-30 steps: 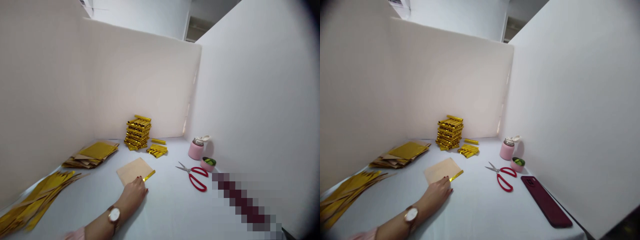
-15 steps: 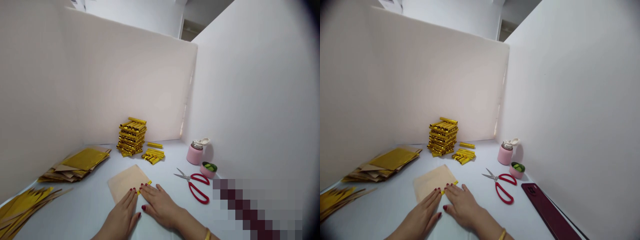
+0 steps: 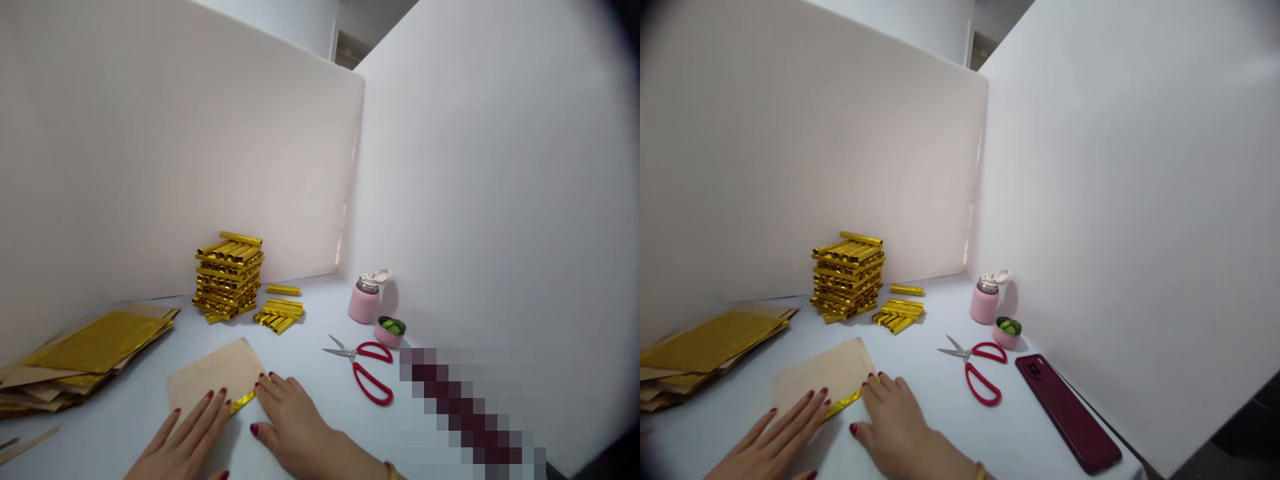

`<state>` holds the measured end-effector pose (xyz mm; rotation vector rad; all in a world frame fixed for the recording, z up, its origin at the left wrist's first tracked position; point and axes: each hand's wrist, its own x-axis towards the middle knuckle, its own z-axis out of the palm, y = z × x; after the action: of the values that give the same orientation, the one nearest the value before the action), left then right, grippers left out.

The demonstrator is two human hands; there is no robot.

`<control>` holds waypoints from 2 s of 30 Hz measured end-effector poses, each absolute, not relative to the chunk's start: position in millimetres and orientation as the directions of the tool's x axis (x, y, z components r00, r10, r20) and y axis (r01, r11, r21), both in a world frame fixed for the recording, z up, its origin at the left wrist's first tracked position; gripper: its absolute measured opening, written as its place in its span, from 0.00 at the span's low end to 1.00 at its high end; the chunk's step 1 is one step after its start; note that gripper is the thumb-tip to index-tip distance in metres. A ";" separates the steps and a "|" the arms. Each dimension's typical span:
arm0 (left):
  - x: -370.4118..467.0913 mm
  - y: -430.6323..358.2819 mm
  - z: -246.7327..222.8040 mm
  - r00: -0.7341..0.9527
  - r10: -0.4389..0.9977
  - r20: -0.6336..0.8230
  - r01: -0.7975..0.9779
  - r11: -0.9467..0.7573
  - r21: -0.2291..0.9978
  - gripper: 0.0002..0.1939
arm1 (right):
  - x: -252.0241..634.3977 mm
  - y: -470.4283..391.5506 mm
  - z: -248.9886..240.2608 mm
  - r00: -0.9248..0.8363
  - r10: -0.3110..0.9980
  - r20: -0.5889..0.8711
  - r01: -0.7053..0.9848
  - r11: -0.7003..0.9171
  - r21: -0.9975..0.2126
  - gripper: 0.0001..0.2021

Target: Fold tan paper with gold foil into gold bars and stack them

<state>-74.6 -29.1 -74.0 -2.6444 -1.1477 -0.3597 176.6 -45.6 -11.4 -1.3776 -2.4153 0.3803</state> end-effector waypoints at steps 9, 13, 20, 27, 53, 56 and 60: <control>-44.1 -13.8 -86.6 0.750 0.532 0.392 0.601 -0.796 -0.070 0.37 | 194.6 -46.1 -9.5 -0.466 0.867 0.175 0.800 0.498 -0.334 0.26; -47.2 -14.6 -91.3 0.732 0.573 0.369 0.628 -0.777 -0.040 0.38 | 211.0 -41.5 -7.9 -0.389 0.897 0.210 0.863 0.435 -0.256 0.19; -47.3 -13.3 -86.4 0.750 0.539 0.384 0.589 -0.808 -0.018 0.39 | 253.6 -49.9 -1.0 -0.145 0.947 0.286 0.962 0.203 -0.185 0.13; -44.8 -24.7 -68.1 0.734 0.585 0.346 0.611 -0.791 0.040 0.37 | 311.0 -57.8 -13.2 0.167 0.931 0.325 0.985 -0.148 -0.084 0.07; -40.5 -36.0 -3.0 0.718 0.692 0.079 0.626 -0.691 0.362 0.28 | 261.1 -42.3 -13.6 -0.560 0.799 0.218 0.786 0.596 -0.163 0.20; -28.4 -33.0 0.3 0.710 0.700 0.076 0.658 -0.697 0.284 0.23 | 261.1 -40.3 -13.7 -0.591 0.778 0.212 0.771 0.622 -0.133 0.19; -12.3 -25.8 2.7 0.705 0.702 0.097 0.673 -0.706 0.219 0.07 | 261.7 -38.3 -15.6 -0.608 0.762 0.222 0.762 0.639 -0.107 0.19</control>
<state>-12.3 -25.8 2.7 -3.0536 -1.2418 -0.2878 261.7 -38.3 -15.6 -1.2382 -2.6140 0.0027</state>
